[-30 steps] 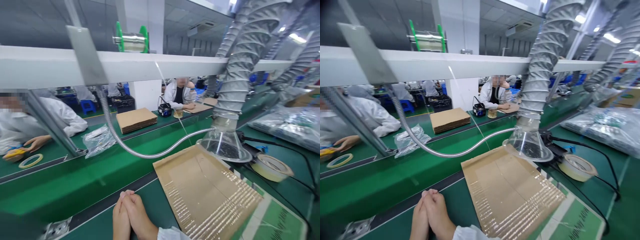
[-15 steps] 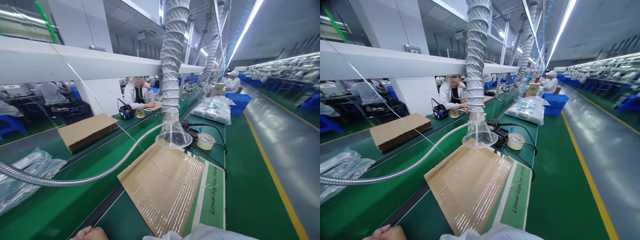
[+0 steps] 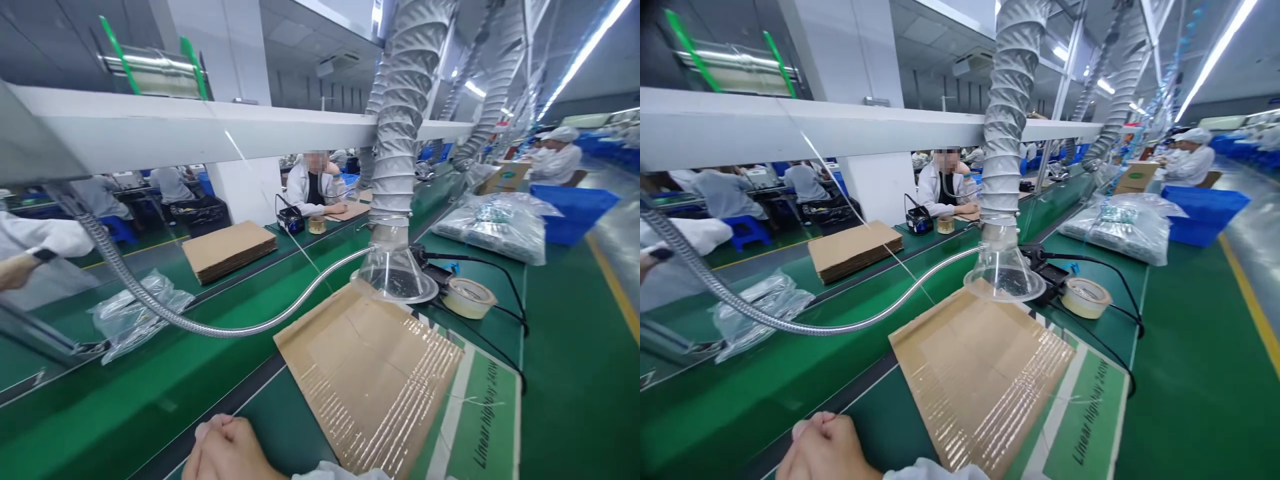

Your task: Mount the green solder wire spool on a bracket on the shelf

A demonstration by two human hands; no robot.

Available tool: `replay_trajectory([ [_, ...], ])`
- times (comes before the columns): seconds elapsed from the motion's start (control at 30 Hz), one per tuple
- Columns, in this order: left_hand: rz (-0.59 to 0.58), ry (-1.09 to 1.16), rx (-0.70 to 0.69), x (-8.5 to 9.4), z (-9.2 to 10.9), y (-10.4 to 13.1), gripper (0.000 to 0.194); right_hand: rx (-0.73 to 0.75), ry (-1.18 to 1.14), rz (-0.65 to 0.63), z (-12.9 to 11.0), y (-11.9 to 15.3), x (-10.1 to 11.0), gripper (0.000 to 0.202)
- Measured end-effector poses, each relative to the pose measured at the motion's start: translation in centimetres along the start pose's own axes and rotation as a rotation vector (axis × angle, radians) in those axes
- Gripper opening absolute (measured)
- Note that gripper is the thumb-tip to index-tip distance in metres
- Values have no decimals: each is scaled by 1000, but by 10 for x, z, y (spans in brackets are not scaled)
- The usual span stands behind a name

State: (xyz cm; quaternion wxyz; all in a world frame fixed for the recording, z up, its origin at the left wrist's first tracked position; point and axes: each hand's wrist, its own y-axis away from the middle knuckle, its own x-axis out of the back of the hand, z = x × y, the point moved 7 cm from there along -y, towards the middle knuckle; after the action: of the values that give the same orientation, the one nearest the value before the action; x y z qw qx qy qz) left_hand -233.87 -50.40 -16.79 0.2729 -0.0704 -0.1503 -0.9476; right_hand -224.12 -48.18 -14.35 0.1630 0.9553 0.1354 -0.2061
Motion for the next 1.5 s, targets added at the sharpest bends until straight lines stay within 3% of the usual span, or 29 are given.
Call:
replay_trajectory([
  [0.17,-52,173,61,-16,-5,15,70,135,73,-37,1,1,-2,42],
  [0.4,-18,258,64,-16,1,23,67,93,108,-67,2,6,-3,45],
  [0.63,23,286,12,-16,17,32,57,52,83,-30,8,9,1,47],
  [0.93,-21,335,-60,-17,15,31,55,25,115,-11,8,14,-1,57],
  [1.13,9,411,-62,-19,19,36,49,52,186,66,13,7,11,57],
  [1.33,-57,449,-95,-25,9,34,36,35,253,-17,17,10,6,59],
  [1.5,-32,468,-72,-24,4,31,35,50,239,-22,14,13,3,60],
])
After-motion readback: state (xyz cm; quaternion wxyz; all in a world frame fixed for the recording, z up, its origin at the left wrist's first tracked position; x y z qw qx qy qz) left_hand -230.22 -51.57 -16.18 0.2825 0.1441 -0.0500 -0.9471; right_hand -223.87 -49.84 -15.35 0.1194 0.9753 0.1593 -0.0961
